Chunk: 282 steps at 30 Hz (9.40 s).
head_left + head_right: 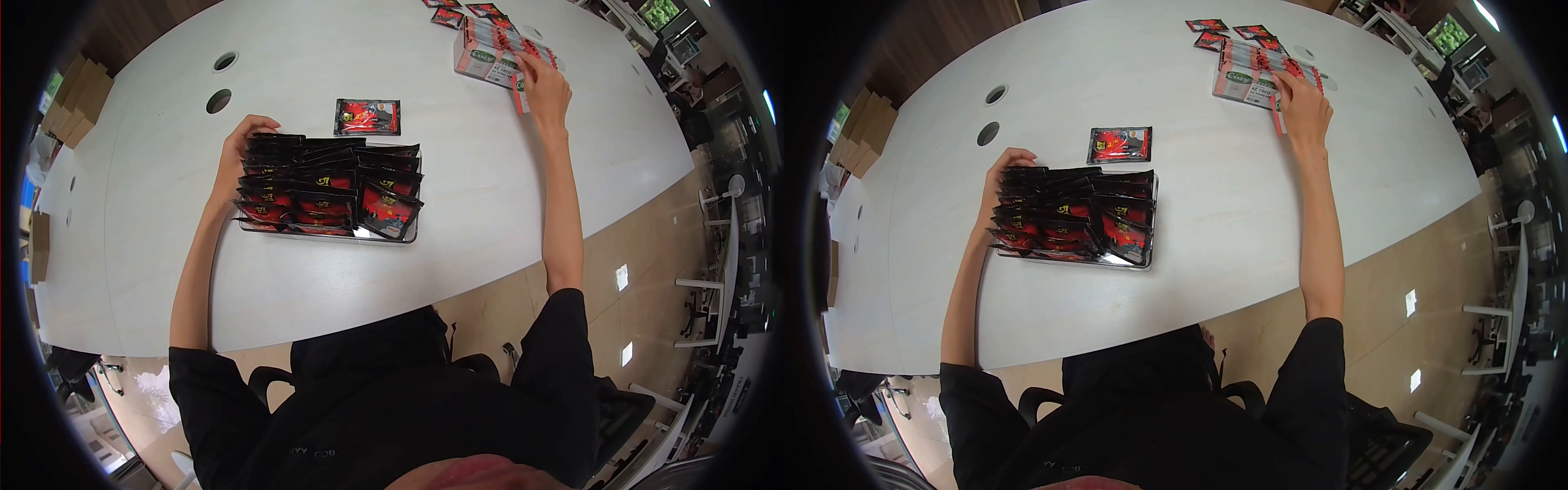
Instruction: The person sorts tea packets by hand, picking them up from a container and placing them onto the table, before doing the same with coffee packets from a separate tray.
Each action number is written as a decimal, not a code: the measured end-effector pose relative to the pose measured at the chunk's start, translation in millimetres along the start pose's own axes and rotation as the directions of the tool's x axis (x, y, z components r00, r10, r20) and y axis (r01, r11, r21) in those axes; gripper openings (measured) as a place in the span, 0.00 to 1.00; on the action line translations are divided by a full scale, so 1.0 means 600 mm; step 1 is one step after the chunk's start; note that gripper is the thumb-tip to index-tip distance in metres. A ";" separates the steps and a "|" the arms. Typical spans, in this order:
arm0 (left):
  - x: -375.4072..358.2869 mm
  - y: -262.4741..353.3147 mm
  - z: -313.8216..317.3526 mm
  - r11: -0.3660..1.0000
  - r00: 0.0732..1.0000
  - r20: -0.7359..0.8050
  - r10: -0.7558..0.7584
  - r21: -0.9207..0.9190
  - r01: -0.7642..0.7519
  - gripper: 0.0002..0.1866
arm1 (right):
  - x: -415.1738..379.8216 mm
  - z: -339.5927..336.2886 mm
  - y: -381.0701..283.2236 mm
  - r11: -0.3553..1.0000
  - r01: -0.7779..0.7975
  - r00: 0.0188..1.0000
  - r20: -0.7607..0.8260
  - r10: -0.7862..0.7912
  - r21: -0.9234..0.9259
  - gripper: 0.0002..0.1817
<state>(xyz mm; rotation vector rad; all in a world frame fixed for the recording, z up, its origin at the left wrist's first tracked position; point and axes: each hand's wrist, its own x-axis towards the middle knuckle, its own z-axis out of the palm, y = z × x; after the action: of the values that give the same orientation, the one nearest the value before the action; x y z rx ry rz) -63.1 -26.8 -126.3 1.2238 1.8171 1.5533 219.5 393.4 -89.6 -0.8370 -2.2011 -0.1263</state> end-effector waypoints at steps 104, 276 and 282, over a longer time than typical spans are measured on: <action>0.000 -0.010 -0.004 0.998 0.999 0.012 0.043 0.034 -0.044 0.22 | -0.101 0.059 -0.220 0.661 0.019 0.880 0.301 -0.367 0.750 0.24; -0.074 0.027 -0.037 0.978 0.997 -0.017 -0.081 0.190 0.083 0.67 | -0.057 0.057 -0.002 0.908 0.236 0.954 0.095 -0.284 0.345 0.12; -0.076 0.029 -0.033 0.981 0.996 -0.016 -0.084 0.173 0.086 0.67 | -0.016 0.187 -0.050 0.918 0.252 0.929 0.190 -0.319 0.307 0.25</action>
<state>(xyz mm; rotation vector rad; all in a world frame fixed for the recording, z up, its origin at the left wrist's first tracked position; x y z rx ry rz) -50.1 -76.0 -113.7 1.1996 2.0179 1.3796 136.1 402.7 -170.2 -0.3822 -2.4834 0.1468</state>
